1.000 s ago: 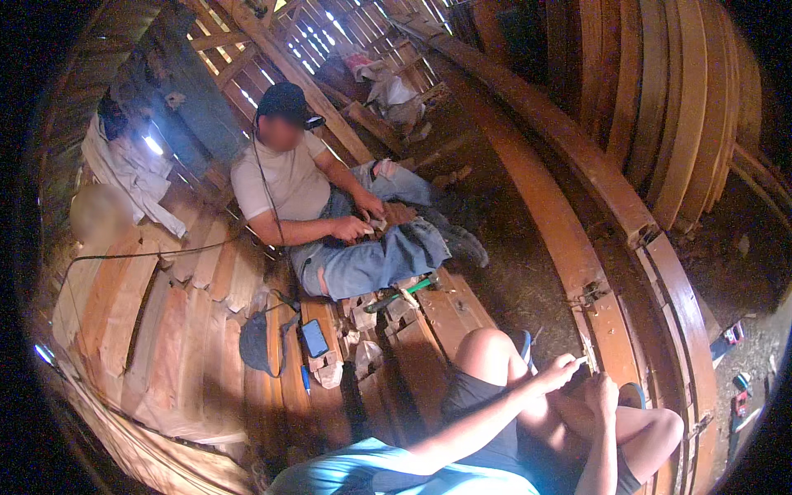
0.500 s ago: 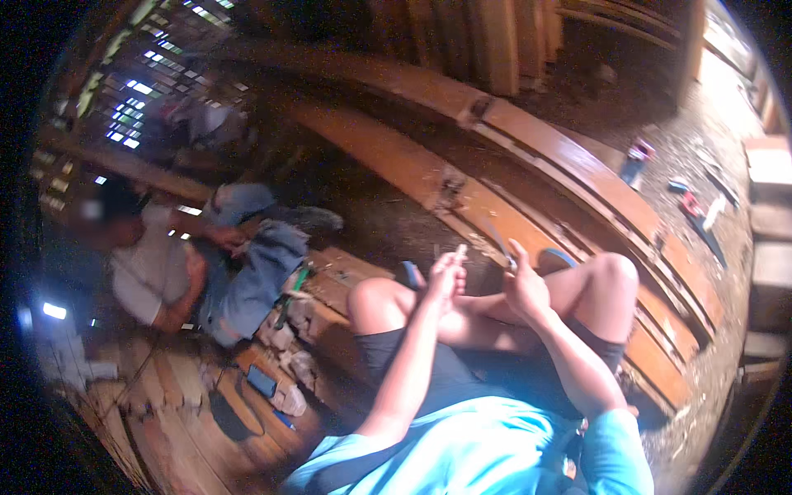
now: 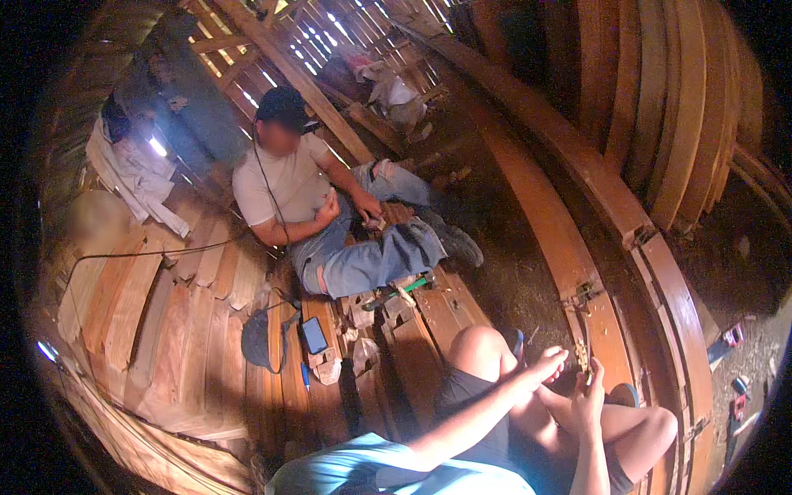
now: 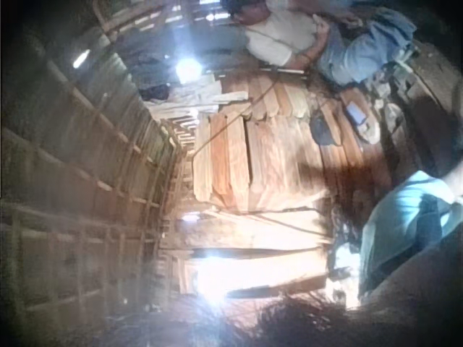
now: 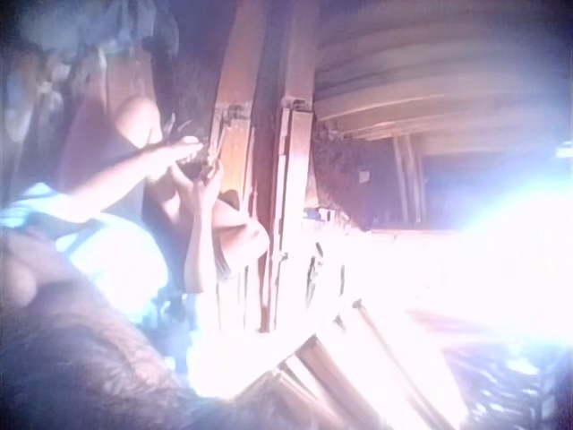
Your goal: The person sits cross-legged on a wooden floor and uses a curved knife to carve a small piece of wood held in their left hand. They repeatedly shave thin strips from the wood, occasionally pausing to inspect the piece or brush away shavings.
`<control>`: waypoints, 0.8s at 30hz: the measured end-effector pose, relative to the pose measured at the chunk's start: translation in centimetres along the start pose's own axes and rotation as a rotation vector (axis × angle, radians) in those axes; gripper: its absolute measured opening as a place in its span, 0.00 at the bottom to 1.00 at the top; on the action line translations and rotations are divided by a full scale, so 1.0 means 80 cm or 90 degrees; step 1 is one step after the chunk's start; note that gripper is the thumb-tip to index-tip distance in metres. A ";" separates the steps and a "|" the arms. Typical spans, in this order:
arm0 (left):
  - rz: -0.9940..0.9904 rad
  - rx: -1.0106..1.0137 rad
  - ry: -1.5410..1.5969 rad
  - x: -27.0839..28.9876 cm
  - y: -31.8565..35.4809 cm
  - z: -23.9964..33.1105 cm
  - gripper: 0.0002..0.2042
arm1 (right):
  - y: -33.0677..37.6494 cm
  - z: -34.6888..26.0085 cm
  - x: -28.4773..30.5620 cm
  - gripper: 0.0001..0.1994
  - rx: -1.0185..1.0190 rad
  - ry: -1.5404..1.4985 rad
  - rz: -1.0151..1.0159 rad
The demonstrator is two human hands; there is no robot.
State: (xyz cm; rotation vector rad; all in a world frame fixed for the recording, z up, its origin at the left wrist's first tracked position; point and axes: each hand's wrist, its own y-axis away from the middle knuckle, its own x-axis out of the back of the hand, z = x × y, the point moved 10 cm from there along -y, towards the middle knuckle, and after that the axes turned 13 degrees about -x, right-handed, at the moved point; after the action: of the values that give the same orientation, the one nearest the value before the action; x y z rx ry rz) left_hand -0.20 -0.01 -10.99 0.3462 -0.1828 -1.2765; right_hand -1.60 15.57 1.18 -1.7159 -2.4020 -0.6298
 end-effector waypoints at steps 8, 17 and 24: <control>0.077 -0.022 0.140 0.026 0.017 0.053 0.10 | 0.011 -0.059 0.017 0.19 0.074 0.119 0.038; 0.065 -0.012 0.330 0.021 0.037 0.092 0.11 | 0.032 -0.082 0.011 0.34 0.046 0.368 -0.006; -0.007 -0.021 0.258 0.005 0.044 0.115 0.12 | 0.040 -0.073 0.024 0.16 0.048 0.388 0.075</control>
State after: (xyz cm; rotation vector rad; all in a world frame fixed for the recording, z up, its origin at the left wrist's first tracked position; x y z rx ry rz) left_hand 0.12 -0.90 -1.14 0.5697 0.1844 -1.1919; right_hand -0.08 15.76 7.93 -1.3635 -1.8629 -0.8774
